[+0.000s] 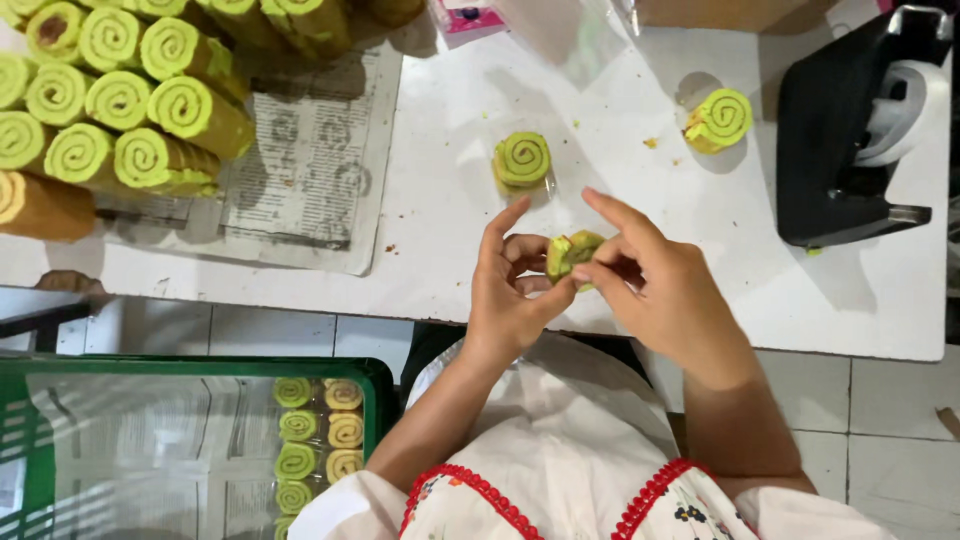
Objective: The person places individual cake rolls into small plastic containers and secures the lids with tape by hand.
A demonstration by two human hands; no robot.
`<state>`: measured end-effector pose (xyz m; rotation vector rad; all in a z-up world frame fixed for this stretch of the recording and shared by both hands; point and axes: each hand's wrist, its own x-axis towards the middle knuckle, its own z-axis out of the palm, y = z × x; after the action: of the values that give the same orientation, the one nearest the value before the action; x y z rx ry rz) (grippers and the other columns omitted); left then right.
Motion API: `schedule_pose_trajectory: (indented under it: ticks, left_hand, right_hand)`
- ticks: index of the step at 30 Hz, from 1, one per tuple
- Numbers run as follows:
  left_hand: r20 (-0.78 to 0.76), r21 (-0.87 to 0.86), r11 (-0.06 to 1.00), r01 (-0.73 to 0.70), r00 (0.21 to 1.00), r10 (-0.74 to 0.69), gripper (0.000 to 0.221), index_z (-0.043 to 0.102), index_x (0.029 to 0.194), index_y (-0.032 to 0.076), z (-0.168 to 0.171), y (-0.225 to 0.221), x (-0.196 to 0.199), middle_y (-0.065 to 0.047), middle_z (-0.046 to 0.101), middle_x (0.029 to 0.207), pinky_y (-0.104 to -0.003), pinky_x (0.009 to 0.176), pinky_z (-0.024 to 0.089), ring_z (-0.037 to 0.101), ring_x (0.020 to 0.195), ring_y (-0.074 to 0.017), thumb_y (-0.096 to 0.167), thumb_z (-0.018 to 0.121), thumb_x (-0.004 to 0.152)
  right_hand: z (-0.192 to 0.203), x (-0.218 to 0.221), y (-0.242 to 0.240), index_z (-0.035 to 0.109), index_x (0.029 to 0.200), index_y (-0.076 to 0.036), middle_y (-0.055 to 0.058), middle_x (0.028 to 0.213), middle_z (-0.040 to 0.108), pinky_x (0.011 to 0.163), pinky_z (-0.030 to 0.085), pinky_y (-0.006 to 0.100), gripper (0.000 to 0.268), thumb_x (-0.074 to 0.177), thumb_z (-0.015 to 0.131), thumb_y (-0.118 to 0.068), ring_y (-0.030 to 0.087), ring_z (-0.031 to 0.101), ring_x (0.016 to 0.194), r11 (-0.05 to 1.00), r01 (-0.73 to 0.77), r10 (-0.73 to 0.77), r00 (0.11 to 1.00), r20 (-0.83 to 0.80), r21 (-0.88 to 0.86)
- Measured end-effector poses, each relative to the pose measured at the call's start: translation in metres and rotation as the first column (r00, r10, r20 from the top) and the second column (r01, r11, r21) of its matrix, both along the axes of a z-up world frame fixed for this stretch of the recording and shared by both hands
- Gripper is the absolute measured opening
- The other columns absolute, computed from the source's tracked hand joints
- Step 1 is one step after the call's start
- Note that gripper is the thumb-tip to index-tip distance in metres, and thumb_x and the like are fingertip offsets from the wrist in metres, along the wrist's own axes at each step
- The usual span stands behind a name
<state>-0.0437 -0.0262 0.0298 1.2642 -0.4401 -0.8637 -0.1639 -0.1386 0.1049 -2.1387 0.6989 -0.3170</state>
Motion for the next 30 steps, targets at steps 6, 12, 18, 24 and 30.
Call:
schedule_pose_trajectory:
  ticks: [6, 12, 18, 24, 30]
  left_hand:
    - [0.009, 0.017, 0.999, -0.035, 0.999, 0.035, 0.085, 0.042, 0.156, 0.012, 0.000, 0.006, 0.005, -0.005, 0.065, 0.101, -0.018, 0.070, 0.059, 0.064, 0.089, -0.0123, 0.000, 0.077, 0.080]
    - [-0.189, -0.050, 0.998, -0.029, 0.982, 0.019, 0.091, 0.044, 0.155, 0.009, -0.010, 0.013, 0.020, -0.007, 0.067, 0.103, -0.025, 0.075, 0.065, 0.068, 0.088, -0.0143, 0.004, 0.088, 0.076]
    - [-0.055, -0.136, 0.975, -0.176, 0.984, 0.169, 0.081, 0.040, 0.154, -0.001, -0.035, 0.017, 0.036, -0.020, 0.065, 0.127, -0.036, 0.089, 0.065, 0.068, 0.109, -0.0266, 0.011, 0.086, 0.088]
    - [0.013, -0.111, 0.955, -0.274, 0.961, 0.277, 0.065, 0.048, 0.150, 0.003, -0.049, 0.027, 0.061, -0.014, 0.065, 0.126, -0.030, 0.091, 0.058, 0.065, 0.109, -0.0190, 0.013, 0.080, 0.094]
    - [0.064, -0.086, 0.948, -0.305, 0.948, 0.311, 0.049, 0.061, 0.141, 0.006, -0.051, 0.033, 0.080, -0.011, 0.070, 0.120, -0.027, 0.087, 0.056, 0.066, 0.102, -0.0149, 0.013, 0.079, 0.096]
  right_hand:
    - [-0.021, 0.009, 0.009, 0.050, 0.152, -0.008, -0.002, 0.082, 0.071, 0.062, 0.052, 0.038, 0.077, 0.090, 0.088, -0.031, 0.019, 0.066, 0.064, 0.893, 0.073, -0.125, 0.988, -0.091, -0.445]
    - [0.000, 0.022, -0.012, 0.058, 0.141, -0.015, 0.003, 0.087, 0.075, 0.078, 0.051, 0.026, 0.058, 0.088, 0.080, -0.021, 0.012, 0.066, 0.080, 0.978, 0.115, -0.086, 0.982, -0.167, 0.176]
    - [-0.064, 0.054, -0.060, 0.047, 0.148, -0.007, 0.006, 0.088, 0.072, 0.068, 0.049, 0.022, 0.070, 0.091, 0.085, -0.020, 0.013, 0.064, 0.079, 0.974, 0.001, -0.034, 0.990, 0.140, 0.227]
    - [-0.063, 0.114, -0.087, 0.053, 0.141, -0.008, 0.014, 0.093, 0.078, 0.076, 0.057, 0.050, 0.060, 0.094, 0.081, -0.032, 0.037, 0.075, 0.088, 0.956, -0.037, -0.043, 0.963, -0.265, -0.290]
    - [-0.112, 0.143, -0.176, 0.079, 0.120, -0.015, 0.011, 0.102, 0.072, 0.085, 0.057, 0.042, 0.029, 0.104, 0.082, -0.039, 0.034, 0.072, 0.101, 0.646, 0.020, -0.069, 0.997, -0.032, -0.763]
